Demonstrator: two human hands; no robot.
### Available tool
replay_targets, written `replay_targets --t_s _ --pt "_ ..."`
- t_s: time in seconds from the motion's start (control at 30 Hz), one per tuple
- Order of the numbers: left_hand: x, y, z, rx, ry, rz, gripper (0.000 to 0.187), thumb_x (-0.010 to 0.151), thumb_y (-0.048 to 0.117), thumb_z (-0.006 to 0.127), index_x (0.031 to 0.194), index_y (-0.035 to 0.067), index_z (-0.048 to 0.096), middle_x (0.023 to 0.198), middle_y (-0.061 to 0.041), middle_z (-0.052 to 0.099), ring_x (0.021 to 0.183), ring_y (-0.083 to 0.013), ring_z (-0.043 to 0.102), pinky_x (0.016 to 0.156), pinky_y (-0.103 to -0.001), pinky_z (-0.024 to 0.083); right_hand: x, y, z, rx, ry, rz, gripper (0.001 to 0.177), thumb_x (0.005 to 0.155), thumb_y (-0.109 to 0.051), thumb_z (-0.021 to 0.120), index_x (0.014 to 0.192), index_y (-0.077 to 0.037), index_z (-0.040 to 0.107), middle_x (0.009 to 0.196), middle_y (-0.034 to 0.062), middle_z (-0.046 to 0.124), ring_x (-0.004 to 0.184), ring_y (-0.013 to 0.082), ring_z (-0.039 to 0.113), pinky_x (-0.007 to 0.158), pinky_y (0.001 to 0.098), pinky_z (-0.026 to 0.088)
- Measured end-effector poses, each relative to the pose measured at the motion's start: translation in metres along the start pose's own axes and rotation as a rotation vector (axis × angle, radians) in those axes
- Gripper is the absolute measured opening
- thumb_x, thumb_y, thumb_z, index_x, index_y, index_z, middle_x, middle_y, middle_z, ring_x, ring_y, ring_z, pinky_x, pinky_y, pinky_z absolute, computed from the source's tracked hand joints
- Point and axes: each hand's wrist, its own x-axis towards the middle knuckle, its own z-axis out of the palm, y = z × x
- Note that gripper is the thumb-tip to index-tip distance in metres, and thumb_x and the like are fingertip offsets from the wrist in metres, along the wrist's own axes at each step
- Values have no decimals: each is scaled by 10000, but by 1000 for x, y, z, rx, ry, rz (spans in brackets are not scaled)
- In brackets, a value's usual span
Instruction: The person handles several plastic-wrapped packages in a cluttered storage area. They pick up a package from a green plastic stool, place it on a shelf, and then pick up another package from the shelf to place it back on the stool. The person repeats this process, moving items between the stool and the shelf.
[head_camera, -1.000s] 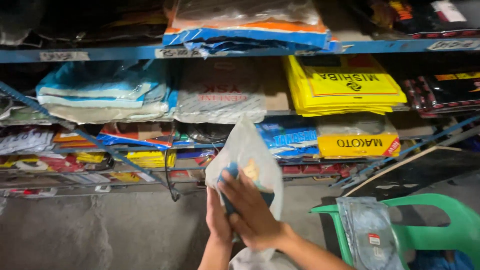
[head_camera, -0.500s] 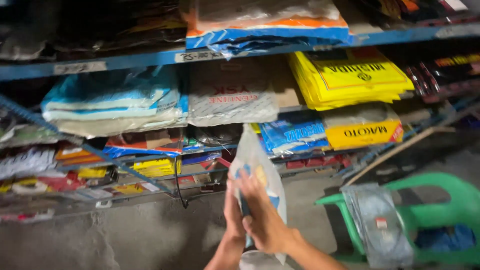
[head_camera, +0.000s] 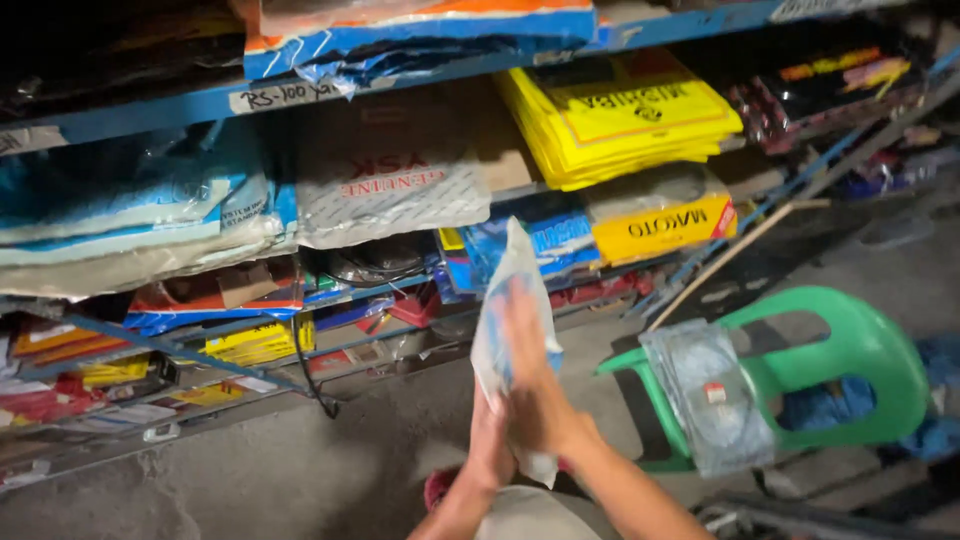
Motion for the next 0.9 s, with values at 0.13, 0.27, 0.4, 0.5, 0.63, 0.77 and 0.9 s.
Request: replay_targets --t_s 0.13,0.27,0.4,0.5,0.63,0.77,0.9 --pt "17 45 49 147 -64 251 867 1050 616 344 1629 25 85 1728 -188 73 1595 -377 105 1252 -558 118 8 -6 -31 158 32 80 763 1058 -496 196 1617 18 123 1730 218 23 1614 361 36 1291 483 20" --pt "29 6 46 123 108 271 839 1011 529 361 1639 63 55 1739 -153 33 1599 -357 59 1254 -549 66 -26 -18 -56 338 -223 -318 753 1163 -583 93 1636 2 95 1728 241 106 1638 424 102 1345 629 1" --pt "10 -7 88 129 112 253 775 1044 497 402 1627 65 132 1703 -157 203 1571 -343 206 1254 -505 187 -34 69 -64 347 -288 -293 615 1117 -360 83 1617 -3 119 1712 205 163 1602 354 197 1333 494 158" --pt "6 -2 112 198 180 302 1013 965 735 370 1616 11 90 1698 -228 134 1557 -422 177 1216 -600 175 -10 44 -83 250 -85 -152 885 1085 -657 123 1618 49 96 1728 226 46 1620 384 66 1316 480 34" --pt "8 -17 100 64 289 312 865 1009 582 323 1638 49 59 1741 -133 45 1603 -317 68 1258 -494 38 -31 23 -94 387 -311 -203 714 1119 -498 204 1631 -12 97 1716 201 157 1591 349 186 1298 511 100" --pt "2 -25 116 190 291 257 951 952 688 443 1626 88 145 1726 -170 68 1585 -428 83 1211 -623 179 -14 28 -91 473 -291 -155 716 1091 -490 164 1633 -31 72 1734 179 92 1581 319 179 1272 452 116" --pt "-4 -25 107 -1 171 265 1008 955 721 518 1592 13 187 1662 -211 241 1547 -387 231 1217 -529 204 5 42 -78 615 -161 163 723 1023 -308 261 1643 -79 -33 1743 132 42 1499 251 277 1155 278 246"
